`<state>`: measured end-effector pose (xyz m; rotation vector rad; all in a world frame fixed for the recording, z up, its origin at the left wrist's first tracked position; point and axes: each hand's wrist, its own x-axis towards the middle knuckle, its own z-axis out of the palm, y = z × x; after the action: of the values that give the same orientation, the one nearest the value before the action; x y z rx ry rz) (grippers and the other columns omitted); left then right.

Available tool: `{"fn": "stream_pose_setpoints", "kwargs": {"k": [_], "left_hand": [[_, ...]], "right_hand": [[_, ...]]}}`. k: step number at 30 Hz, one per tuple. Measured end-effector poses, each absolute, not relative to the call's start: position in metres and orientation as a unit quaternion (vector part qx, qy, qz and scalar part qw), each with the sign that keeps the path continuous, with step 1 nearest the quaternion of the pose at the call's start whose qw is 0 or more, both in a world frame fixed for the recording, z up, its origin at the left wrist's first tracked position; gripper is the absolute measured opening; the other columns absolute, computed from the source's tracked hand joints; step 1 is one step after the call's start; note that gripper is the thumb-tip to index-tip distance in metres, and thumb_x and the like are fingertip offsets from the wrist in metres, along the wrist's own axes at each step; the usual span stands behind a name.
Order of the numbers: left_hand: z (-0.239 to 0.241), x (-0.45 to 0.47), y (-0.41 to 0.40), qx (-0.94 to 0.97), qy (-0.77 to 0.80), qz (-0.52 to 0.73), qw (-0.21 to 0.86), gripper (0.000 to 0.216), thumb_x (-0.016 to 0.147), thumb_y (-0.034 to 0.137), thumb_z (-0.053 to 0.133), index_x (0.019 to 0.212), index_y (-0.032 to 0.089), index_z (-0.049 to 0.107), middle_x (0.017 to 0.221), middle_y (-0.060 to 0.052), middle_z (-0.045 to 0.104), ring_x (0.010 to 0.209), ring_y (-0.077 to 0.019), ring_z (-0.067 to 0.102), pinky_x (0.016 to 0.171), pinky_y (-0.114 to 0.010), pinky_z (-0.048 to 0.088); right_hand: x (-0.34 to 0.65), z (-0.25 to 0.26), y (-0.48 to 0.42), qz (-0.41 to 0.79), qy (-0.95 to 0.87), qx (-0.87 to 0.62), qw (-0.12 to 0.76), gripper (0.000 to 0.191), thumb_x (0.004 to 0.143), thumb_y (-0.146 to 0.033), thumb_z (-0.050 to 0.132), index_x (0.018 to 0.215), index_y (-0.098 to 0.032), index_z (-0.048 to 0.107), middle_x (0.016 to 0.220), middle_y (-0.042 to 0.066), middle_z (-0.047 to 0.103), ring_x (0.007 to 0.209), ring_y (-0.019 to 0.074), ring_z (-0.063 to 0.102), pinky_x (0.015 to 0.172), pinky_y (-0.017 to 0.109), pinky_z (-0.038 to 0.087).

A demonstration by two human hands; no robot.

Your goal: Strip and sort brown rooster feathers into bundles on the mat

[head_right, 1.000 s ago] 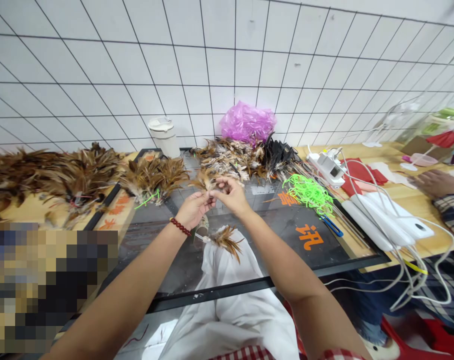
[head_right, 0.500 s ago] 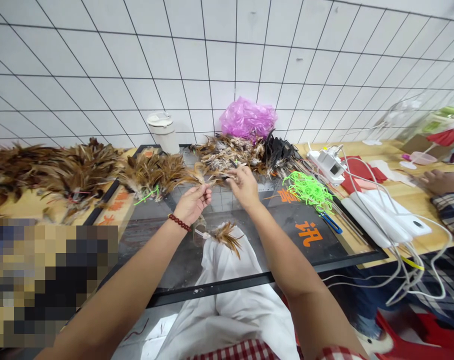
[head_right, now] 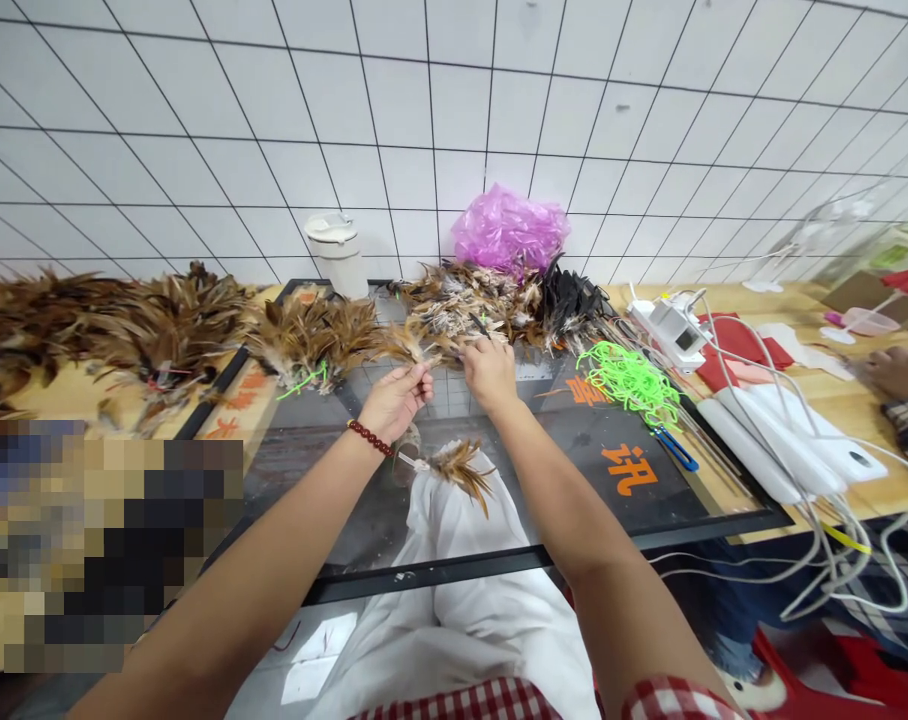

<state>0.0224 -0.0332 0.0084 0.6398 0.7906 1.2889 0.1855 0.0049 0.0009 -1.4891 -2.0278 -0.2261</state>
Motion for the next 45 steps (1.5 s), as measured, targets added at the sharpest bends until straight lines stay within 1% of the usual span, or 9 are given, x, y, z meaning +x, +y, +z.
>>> {"fn": "stream_pose_setpoints", "kwargs": {"k": [3, 6, 10, 13, 16, 25, 34, 41, 45], "left_hand": [[0.009, 0.022, -0.033, 0.281, 0.35, 0.574, 0.685, 0.019, 0.067, 0.021, 0.073, 0.08, 0.009, 0.064, 0.062, -0.001, 0.06, 0.055, -0.0069, 0.055, 0.057, -0.021, 0.044], [0.009, 0.021, -0.032, 0.27, 0.348, 0.577, 0.688, 0.02, 0.067, 0.021, 0.073, 0.081, 0.009, 0.064, 0.063, -0.001, 0.06, 0.057, -0.007, 0.056, 0.058, -0.021, 0.045], [0.01, 0.021, -0.032, 0.257, 0.347, 0.583, 0.688, 0.017, 0.069, 0.019, 0.072, 0.079, 0.01, 0.063, 0.068, -0.003, 0.063, 0.061, -0.0077, 0.058, 0.062, -0.022, 0.047], [0.012, 0.021, -0.034, 0.255, 0.346, 0.582, 0.69, 0.014, 0.07, 0.017, 0.071, 0.079, 0.01, 0.063, 0.072, -0.005, 0.065, 0.065, -0.0088, 0.06, 0.067, -0.024, 0.049], [0.013, 0.022, -0.035, 0.257, 0.35, 0.582, 0.687, 0.014, 0.07, 0.016, 0.07, 0.078, 0.009, 0.063, 0.072, -0.005, 0.065, 0.065, -0.0094, 0.061, 0.068, -0.025, 0.049], [0.017, 0.025, -0.038, 0.282, 0.394, 0.552, 0.679, 0.015, 0.069, 0.018, 0.071, 0.076, 0.008, 0.064, 0.066, -0.009, 0.066, 0.059, -0.0146, 0.064, 0.061, -0.029, 0.052], [0.021, 0.025, -0.04, 0.303, 0.415, 0.523, 0.68, 0.015, 0.067, 0.018, 0.073, 0.069, 0.008, 0.062, 0.06, -0.006, 0.064, 0.051, -0.0106, 0.059, 0.052, -0.022, 0.049], [0.015, 0.023, -0.035, 0.276, 0.395, 0.565, 0.669, 0.012, 0.07, 0.015, 0.069, 0.067, 0.01, 0.058, 0.057, 0.0, 0.059, 0.047, -0.0054, 0.052, 0.048, -0.018, 0.045], [0.012, 0.025, -0.034, 0.265, 0.385, 0.592, 0.657, 0.012, 0.069, 0.016, 0.07, 0.071, 0.011, 0.059, 0.059, -0.001, 0.06, 0.05, -0.0063, 0.054, 0.051, -0.019, 0.046]], "right_hand": [[0.193, -0.001, 0.005, -0.055, -0.73, -0.573, 0.368, 0.019, 0.085, -0.027, 0.05, 0.088, -0.021, 0.067, 0.09, 0.008, 0.061, 0.089, 0.0223, 0.049, 0.08, 0.036, 0.032], [0.2, 0.0, 0.004, 0.009, -0.69, -0.568, 0.448, 0.016, 0.081, -0.028, 0.052, 0.083, -0.021, 0.066, 0.088, 0.008, 0.061, 0.084, 0.0207, 0.052, 0.078, 0.034, 0.036], [0.198, 0.008, 0.002, 0.221, -0.598, -0.532, 0.557, 0.019, 0.075, -0.037, 0.055, 0.075, -0.019, 0.061, 0.072, 0.003, 0.06, 0.065, 0.0149, 0.052, 0.065, 0.029, 0.041], [0.185, 0.015, -0.003, 0.421, -0.512, -0.486, 0.57, 0.021, 0.068, -0.039, 0.062, 0.069, -0.018, 0.056, 0.058, -0.001, 0.057, 0.054, 0.0117, 0.051, 0.053, 0.024, 0.038], [0.172, 0.02, -0.012, 0.517, -0.492, -0.438, 0.546, 0.021, 0.064, -0.035, 0.066, 0.066, -0.018, 0.054, 0.057, -0.001, 0.058, 0.051, 0.0105, 0.051, 0.05, 0.022, 0.036], [0.157, 0.016, -0.021, 0.377, -0.582, -0.441, 0.569, 0.016, 0.07, -0.033, 0.06, 0.069, -0.019, 0.051, 0.06, -0.003, 0.054, 0.054, 0.0101, 0.049, 0.056, 0.024, 0.041], [0.153, 0.013, -0.027, 0.271, -0.625, -0.453, 0.574, 0.009, 0.073, -0.029, 0.055, 0.073, -0.02, 0.052, 0.068, -0.002, 0.056, 0.061, 0.011, 0.053, 0.064, 0.025, 0.044], [0.155, 0.015, -0.021, 0.349, -0.521, -0.436, 0.646, 0.019, 0.071, -0.036, 0.061, 0.069, -0.02, 0.051, 0.064, -0.003, 0.052, 0.057, 0.0093, 0.045, 0.057, 0.023, 0.04], [0.155, 0.018, -0.023, 0.481, -0.507, -0.433, 0.57, 0.026, 0.064, -0.039, 0.066, 0.058, -0.019, 0.05, 0.049, -0.005, 0.044, 0.047, 0.0075, 0.036, 0.048, 0.023, 0.031]]}}
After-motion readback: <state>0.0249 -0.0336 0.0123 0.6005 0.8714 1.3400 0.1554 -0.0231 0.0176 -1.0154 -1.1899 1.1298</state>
